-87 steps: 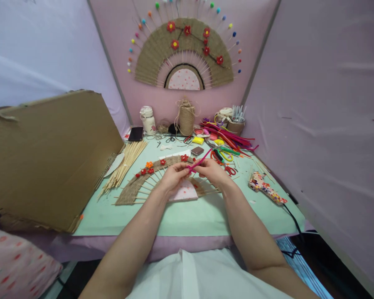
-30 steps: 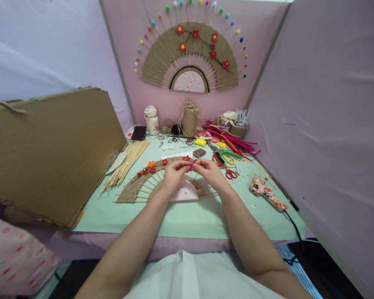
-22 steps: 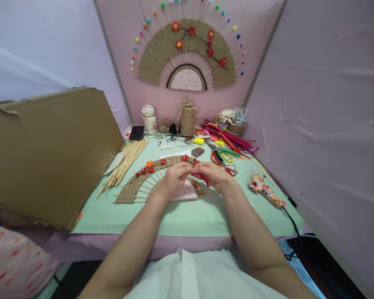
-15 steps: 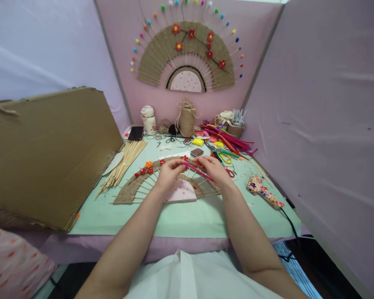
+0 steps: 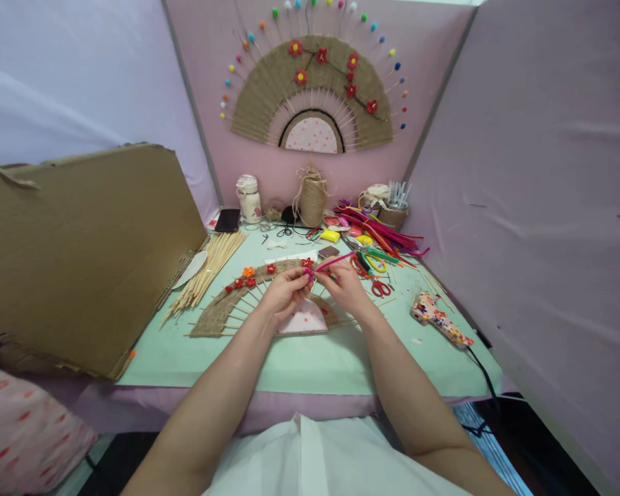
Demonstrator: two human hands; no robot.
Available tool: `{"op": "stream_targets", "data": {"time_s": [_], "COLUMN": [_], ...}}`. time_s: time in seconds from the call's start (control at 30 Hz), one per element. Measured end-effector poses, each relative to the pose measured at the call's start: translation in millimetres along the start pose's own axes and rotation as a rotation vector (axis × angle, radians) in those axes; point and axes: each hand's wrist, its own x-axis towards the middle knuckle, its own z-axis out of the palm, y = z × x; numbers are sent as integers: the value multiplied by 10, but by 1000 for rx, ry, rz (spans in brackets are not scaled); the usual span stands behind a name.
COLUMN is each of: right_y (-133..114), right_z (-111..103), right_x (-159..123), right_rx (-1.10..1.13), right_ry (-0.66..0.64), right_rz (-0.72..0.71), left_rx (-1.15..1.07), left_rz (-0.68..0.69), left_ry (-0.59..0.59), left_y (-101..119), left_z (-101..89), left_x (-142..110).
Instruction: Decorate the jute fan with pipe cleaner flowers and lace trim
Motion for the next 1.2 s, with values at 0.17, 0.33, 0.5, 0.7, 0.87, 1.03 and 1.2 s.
{"op": "stream_targets", "data": {"time_s": [0.17, 0.33, 0.5, 0.7, 0.87, 1.03, 1.2], "right_y": [18, 99, 157, 52, 18, 76, 79], "right_z": [60, 139, 160, 121, 187, 238, 242], "right_x": [1, -26, -14, 5, -36, -54, -56], "right_rx": [38, 439, 491, 180, 228, 194, 124], "right_ry": [-43, -137, -68, 195, 105, 104, 111], "right_rz": [176, 475, 540, 408, 328, 306, 283], "left_rx": [181, 593, 507, 196, 156, 181, 238], "left_rz": [186, 511, 374, 226, 234, 242, 262], "left_ry": [39, 122, 172, 245, 247, 242, 217], "left_y": [-62, -102, -117, -112, -76, -107, -170], "left_z": [0, 20, 5, -14, 35, 34, -17], "left_x": [22, -6, 33, 88, 54, 55, 83]}}
